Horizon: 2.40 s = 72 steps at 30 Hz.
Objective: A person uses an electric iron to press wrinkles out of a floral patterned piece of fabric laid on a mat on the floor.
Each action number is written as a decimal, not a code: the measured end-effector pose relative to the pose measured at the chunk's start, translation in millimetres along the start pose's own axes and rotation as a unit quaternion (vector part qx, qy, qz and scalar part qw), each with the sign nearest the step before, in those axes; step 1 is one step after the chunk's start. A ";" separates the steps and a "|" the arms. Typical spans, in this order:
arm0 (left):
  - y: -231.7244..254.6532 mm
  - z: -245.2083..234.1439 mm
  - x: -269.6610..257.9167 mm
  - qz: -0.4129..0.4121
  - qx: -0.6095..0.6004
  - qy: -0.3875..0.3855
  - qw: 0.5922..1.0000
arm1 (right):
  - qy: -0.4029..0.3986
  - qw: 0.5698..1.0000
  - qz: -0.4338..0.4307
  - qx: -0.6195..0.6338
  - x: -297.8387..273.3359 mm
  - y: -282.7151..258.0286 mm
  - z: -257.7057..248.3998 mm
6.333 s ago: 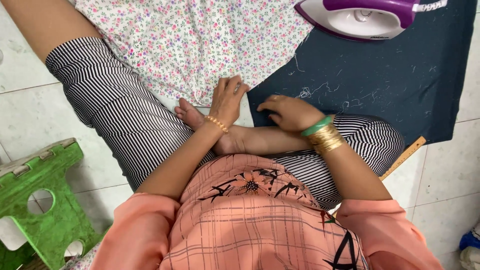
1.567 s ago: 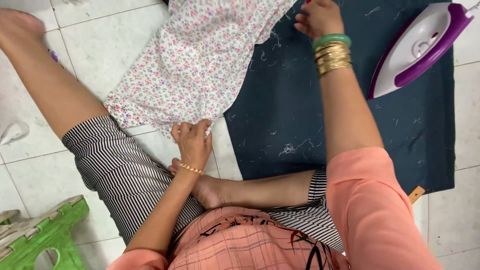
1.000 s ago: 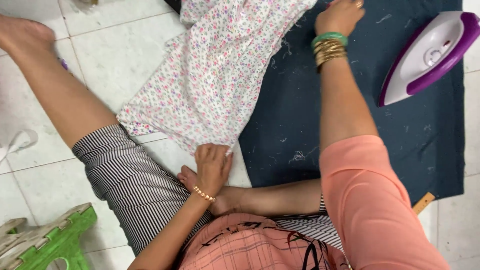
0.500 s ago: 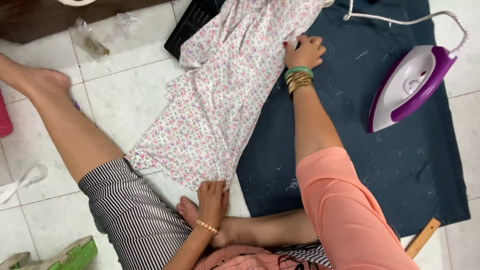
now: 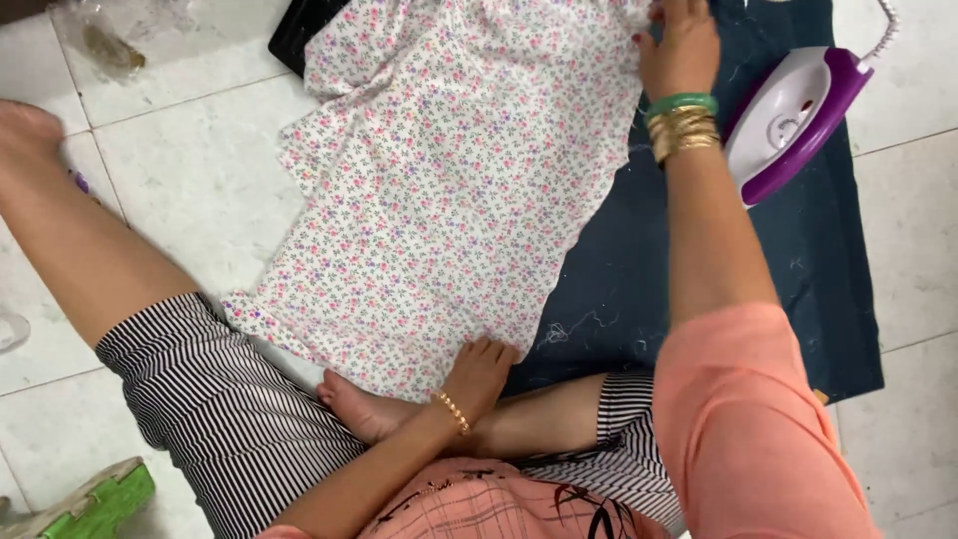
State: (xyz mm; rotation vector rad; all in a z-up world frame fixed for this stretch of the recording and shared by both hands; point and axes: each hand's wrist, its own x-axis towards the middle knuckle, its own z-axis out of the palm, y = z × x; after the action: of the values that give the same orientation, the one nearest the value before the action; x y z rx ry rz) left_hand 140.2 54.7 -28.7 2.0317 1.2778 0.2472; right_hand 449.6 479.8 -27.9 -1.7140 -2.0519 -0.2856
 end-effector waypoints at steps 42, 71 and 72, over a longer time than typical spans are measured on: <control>-30.3 20.3 -45.0 -0.056 -0.199 -0.083 0.975 | -0.079 0.915 -0.243 -0.313 -23.1 -42.0 -54.6; -41.8 43.0 -49.2 0.038 -0.218 -0.060 0.973 | 0.008 0.957 -0.070 -0.280 37.7 -117.5 37.5; -40.4 41.6 -49.0 0.037 -0.222 -0.062 0.972 | 0.003 0.957 -0.071 -0.282 31.2 -119.5 29.6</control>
State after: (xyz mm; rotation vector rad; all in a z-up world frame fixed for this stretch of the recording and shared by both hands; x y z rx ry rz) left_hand 108.3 4.2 -75.5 1.6814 0.9680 0.3965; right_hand 323.6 495.3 -24.5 -1.8580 -2.2317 -1.0031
